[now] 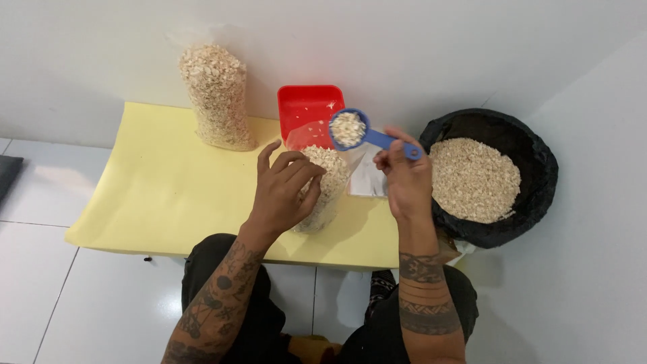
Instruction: Scooping wood shavings from a bin into plastic bags and weighing them on a scale for packaging.
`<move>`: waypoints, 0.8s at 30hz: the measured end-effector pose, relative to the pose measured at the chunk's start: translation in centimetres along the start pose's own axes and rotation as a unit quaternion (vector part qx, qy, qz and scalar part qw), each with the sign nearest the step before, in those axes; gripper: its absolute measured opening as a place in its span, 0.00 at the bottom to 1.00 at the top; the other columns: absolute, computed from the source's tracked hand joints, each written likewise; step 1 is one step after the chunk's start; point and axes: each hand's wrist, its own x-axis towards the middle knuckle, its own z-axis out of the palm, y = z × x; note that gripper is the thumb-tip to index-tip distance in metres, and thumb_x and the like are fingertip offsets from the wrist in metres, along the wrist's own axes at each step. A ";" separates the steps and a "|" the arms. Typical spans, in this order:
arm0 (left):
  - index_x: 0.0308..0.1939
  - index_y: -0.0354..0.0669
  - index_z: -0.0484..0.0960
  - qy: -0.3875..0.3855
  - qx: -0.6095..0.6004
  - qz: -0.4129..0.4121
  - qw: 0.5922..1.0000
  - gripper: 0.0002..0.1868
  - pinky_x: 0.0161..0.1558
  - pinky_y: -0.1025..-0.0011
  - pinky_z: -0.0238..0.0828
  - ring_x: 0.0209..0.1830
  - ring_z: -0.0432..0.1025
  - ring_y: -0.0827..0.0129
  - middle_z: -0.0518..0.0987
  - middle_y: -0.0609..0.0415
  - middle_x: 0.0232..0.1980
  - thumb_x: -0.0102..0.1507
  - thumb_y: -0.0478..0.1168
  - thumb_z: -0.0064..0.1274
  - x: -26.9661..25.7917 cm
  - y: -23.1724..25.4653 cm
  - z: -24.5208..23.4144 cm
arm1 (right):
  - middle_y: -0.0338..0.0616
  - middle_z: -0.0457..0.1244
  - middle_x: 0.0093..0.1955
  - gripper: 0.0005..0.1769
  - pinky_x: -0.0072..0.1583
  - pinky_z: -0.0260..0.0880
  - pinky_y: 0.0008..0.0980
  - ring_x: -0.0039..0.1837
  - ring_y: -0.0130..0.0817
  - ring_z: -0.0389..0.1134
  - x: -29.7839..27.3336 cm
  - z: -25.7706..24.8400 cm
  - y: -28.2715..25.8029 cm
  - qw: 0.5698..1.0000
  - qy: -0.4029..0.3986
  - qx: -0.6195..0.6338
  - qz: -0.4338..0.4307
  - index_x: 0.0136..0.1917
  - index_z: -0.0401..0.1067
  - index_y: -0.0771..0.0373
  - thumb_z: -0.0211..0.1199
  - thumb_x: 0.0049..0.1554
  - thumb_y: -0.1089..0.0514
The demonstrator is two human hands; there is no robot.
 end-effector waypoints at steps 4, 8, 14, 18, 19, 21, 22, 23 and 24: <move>0.39 0.52 0.85 -0.005 -0.012 -0.010 1.000 0.07 0.70 0.50 0.53 0.47 0.75 0.67 0.82 0.61 0.36 0.59 0.34 0.60 -0.1 0.2 0.0 | 0.46 0.67 0.35 0.16 0.50 0.72 0.27 0.44 0.26 0.69 -1.8 1.9 -2.0 0.975 -0.080 -0.191 -0.080 0.59 0.77 0.67 0.66 0.63 0.55; 0.39 0.52 0.86 -0.003 -0.044 -0.029 0.999 0.07 0.68 0.51 0.55 0.46 0.76 0.67 0.83 0.61 0.35 0.59 0.34 0.60 -0.1 -0.5 -0.2 | 0.46 0.67 0.39 0.10 0.50 0.70 0.29 0.43 0.29 0.68 -2.4 2.6 -2.4 0.938 -0.153 -0.286 -0.124 0.55 0.82 0.63 0.69 0.60 0.61; 0.39 0.53 0.86 0.011 -0.064 -0.034 0.997 0.08 0.65 0.55 0.58 0.44 0.76 0.67 0.83 0.61 0.34 0.58 0.33 0.61 -0.2 -1.4 -0.7 | 0.43 0.65 0.36 0.12 0.47 0.69 0.26 0.41 0.23 0.64 -2.6 3.3 -2.8 0.953 -0.087 -0.272 -0.096 0.57 0.81 0.63 0.66 0.63 0.56; 0.38 0.52 0.87 -0.009 -0.056 -0.039 0.998 0.08 0.63 0.54 0.60 0.42 0.77 0.65 0.83 0.60 0.33 0.57 0.33 0.63 -0.1 -1.0 -1.2 | 0.42 0.65 0.30 0.12 0.45 0.69 0.20 0.37 0.21 0.65 -2.3 3.8 -0.9 0.980 -0.010 -0.189 -0.052 0.56 0.78 0.66 0.66 0.61 0.58; 0.38 0.52 0.87 -0.006 -0.056 -0.033 0.998 0.08 0.63 0.54 0.60 0.42 0.77 0.65 0.83 0.60 0.33 0.57 0.33 0.63 0.1 -0.8 -1.3 | 0.42 0.65 0.30 0.12 0.45 0.69 0.20 0.37 0.21 0.65 -2.1 3.5 0.5 0.980 -0.009 -0.188 -0.058 0.56 0.78 0.66 0.66 0.61 0.58; 0.38 0.52 0.88 -0.030 -0.082 -0.050 0.995 0.08 0.64 0.52 0.60 0.43 0.78 0.64 0.85 0.59 0.34 0.57 0.32 0.63 0.2 -0.3 -1.6 | 0.43 0.64 0.28 0.13 0.40 0.70 0.19 0.32 0.27 0.69 -1.8 3.0 3.3 0.997 0.035 -0.058 0.044 0.55 0.76 0.69 0.66 0.59 0.60; 0.38 0.52 0.88 -0.027 -0.082 -0.046 0.995 0.08 0.64 0.52 0.60 0.43 0.78 0.64 0.85 0.59 0.34 0.57 0.32 0.63 0.2 -0.3 -1.5 | 0.43 0.64 0.28 0.13 0.40 0.70 0.19 0.32 0.27 0.69 -1.9 3.3 3.5 0.997 0.035 -0.058 0.039 0.55 0.76 0.69 0.66 0.59 0.60; 0.37 0.53 0.88 -0.009 -0.077 -0.021 0.997 0.09 0.62 0.55 0.61 0.40 0.77 0.66 0.84 0.60 0.32 0.56 0.33 0.63 0.1 -0.4 -1.3 | 0.43 0.63 0.28 0.12 0.40 0.71 0.22 0.32 0.28 0.68 -2.0 3.5 3.7 0.992 0.042 -0.053 0.104 0.54 0.77 0.68 0.67 0.58 0.60; 0.36 0.55 0.88 0.010 -0.070 0.003 0.997 0.09 0.59 0.58 0.62 0.38 0.76 0.68 0.83 0.62 0.31 0.55 0.33 0.62 0.0 -0.4 -1.1 | 0.43 0.62 0.29 0.12 0.40 0.71 0.24 0.32 0.29 0.67 -2.1 3.7 3.9 0.983 0.048 -0.048 0.170 0.53 0.77 0.68 0.67 0.56 0.61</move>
